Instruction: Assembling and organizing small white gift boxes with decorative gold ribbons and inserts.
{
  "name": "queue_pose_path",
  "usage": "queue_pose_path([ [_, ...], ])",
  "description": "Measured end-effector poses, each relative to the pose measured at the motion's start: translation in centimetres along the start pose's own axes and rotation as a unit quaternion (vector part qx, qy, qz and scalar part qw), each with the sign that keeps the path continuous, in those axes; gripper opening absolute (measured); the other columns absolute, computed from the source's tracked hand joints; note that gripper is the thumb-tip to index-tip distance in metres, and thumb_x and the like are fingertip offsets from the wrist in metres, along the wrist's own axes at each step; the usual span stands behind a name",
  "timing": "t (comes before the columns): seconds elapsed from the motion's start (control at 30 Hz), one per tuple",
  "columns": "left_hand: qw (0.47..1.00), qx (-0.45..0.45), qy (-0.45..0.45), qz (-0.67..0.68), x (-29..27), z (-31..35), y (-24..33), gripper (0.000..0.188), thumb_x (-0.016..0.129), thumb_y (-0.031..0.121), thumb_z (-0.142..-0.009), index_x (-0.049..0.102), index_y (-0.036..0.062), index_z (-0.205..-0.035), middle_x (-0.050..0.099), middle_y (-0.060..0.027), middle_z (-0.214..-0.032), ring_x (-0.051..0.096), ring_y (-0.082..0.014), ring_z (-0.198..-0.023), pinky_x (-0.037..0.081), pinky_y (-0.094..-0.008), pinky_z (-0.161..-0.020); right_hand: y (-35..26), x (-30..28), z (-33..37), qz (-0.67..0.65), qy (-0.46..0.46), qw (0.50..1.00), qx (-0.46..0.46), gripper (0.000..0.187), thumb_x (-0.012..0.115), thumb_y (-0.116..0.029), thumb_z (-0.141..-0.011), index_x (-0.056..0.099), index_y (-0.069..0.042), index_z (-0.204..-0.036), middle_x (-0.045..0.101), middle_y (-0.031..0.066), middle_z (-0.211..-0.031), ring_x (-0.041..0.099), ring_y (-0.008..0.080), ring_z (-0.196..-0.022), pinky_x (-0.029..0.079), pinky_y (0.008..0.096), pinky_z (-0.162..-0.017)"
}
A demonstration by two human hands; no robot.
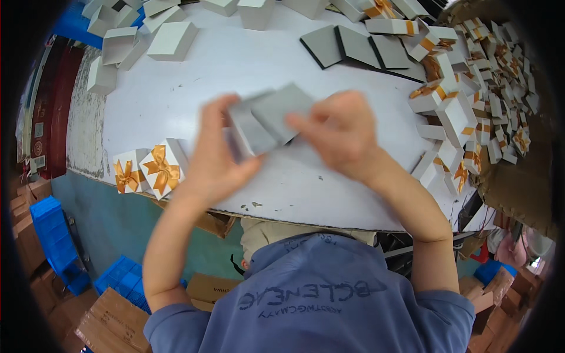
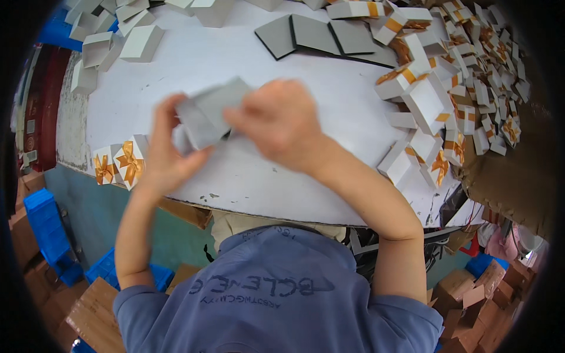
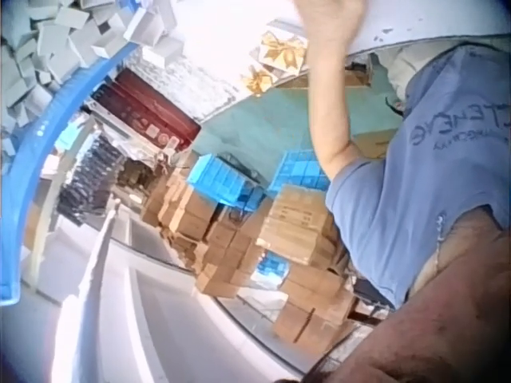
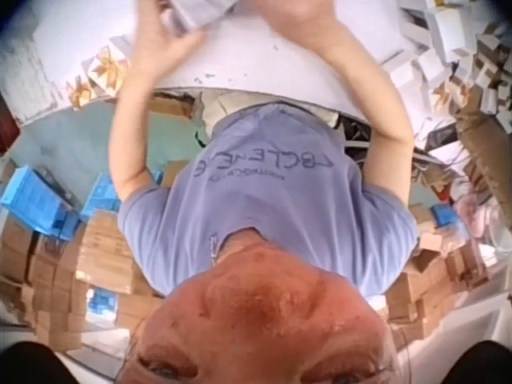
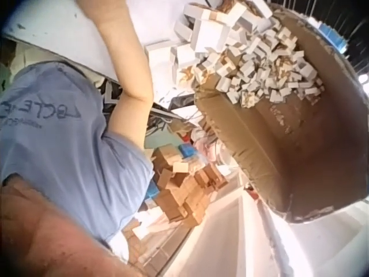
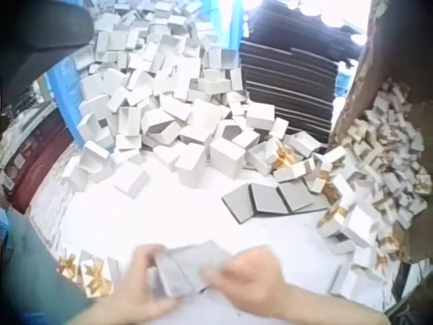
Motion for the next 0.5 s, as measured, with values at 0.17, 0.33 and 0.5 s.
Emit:
queue_pose_path([
  [0.17, 0.987, 0.135, -0.072, -0.055, 5.1, 1.9, 1.5, 0.093, 0.081, 0.021, -0.056, 0.030, 0.0084, -0.133, 0.031, -0.0159, -0.130, 0.039, -0.0345, -0.112, 0.035, -0.0421, -0.093, -3.7, 0.0, 3.2, -0.093, -0.275, 0.955, -0.057, 0.029, 0.067, -0.012, -0.063, 0.065, -0.010, -0.093, 0.055, 0.0006, -0.084, 0.052, 0.0195, -0.076, 0.043, 0.0330, -0.065],
  [0.33, 0.929, 0.301, -0.105, -0.188, 3.6, 1.7, 1.3, 0.059, 0.074, 0.027, -0.065, 0.054, 0.0163, -0.120, 0.044, -0.0095, -0.131, 0.039, -0.0383, -0.113, 0.031, -0.0461, -0.095, 1.7, -9.0, 4.1, 0.126, -0.080, 0.979, 0.137, 0.026, 0.075, -0.017, -0.061, 0.065, -0.013, -0.085, 0.059, 0.0083, -0.104, 0.054, 0.0276, -0.095, 0.040, 0.0391, -0.081],
  [0.5, 0.918, 0.236, -0.193, -0.252, 1.8, 1.4, 2.8, 0.048, 0.073, 0.022, -0.067, 0.060, 0.0182, -0.114, 0.049, -0.0070, -0.129, 0.041, -0.0388, -0.113, 0.035, -0.0460, -0.092, 4.3, -14.2, 5.3, 0.346, -0.119, 0.916, 0.166, 0.033, 0.075, -0.010, -0.061, 0.060, -0.008, -0.090, 0.057, 0.0086, -0.093, 0.053, 0.0279, -0.092, 0.039, 0.0377, -0.080],
])
Point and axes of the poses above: each hand's wrist, its own z-axis away from the middle knuckle, its own x-axis out of the palm, y = z × x, the point moved 3 cm from there along -z, towards the middle knuckle
